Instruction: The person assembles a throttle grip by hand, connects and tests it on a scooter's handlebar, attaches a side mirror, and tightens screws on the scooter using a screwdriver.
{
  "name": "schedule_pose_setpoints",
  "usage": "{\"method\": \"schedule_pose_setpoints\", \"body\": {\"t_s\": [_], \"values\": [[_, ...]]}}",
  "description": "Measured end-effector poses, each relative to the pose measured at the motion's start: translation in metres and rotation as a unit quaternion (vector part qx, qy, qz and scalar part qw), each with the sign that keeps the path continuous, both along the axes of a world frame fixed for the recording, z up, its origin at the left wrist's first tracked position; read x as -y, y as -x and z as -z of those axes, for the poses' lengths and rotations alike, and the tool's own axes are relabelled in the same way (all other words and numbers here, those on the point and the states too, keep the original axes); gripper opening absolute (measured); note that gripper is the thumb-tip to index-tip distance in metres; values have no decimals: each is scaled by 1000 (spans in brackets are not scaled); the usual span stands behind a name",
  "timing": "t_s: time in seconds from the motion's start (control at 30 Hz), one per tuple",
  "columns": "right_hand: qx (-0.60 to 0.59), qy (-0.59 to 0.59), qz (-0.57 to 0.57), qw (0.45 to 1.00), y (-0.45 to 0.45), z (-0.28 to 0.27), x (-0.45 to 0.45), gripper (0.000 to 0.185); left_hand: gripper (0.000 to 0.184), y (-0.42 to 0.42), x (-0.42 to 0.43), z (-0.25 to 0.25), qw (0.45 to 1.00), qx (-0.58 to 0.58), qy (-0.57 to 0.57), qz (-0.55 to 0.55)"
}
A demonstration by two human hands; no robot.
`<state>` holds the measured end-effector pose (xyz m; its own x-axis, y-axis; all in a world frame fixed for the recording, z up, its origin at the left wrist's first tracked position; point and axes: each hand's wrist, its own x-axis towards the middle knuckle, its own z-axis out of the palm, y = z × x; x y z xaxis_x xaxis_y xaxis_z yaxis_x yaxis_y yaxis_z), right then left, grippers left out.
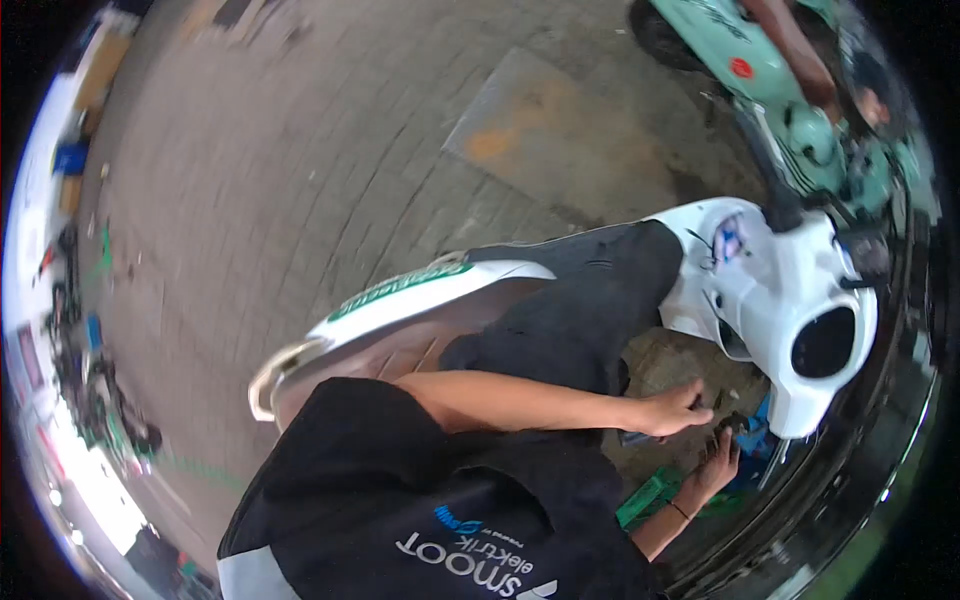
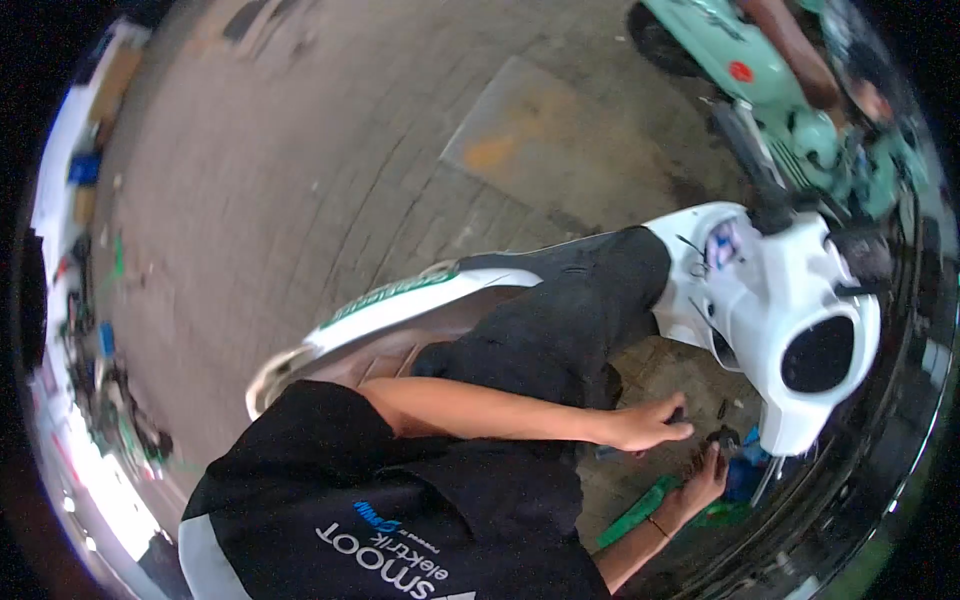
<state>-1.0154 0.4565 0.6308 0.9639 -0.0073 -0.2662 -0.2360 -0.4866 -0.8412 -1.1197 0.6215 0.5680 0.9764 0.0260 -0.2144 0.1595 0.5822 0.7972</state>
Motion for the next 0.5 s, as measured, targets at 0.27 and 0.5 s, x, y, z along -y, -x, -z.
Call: {"method": "schedule_pose_setpoints", "body": {"t_s": [0.27, 0.5], "values": [[-111, -215, 56, 969, 4, -15, 0, 24, 31, 1, -33, -5, 978, -63, 197, 30], [-131, -357, 83, 921, 21, -15, -9, 20, 28, -26, -15, -21, 965, -103, 192, 147]]}}
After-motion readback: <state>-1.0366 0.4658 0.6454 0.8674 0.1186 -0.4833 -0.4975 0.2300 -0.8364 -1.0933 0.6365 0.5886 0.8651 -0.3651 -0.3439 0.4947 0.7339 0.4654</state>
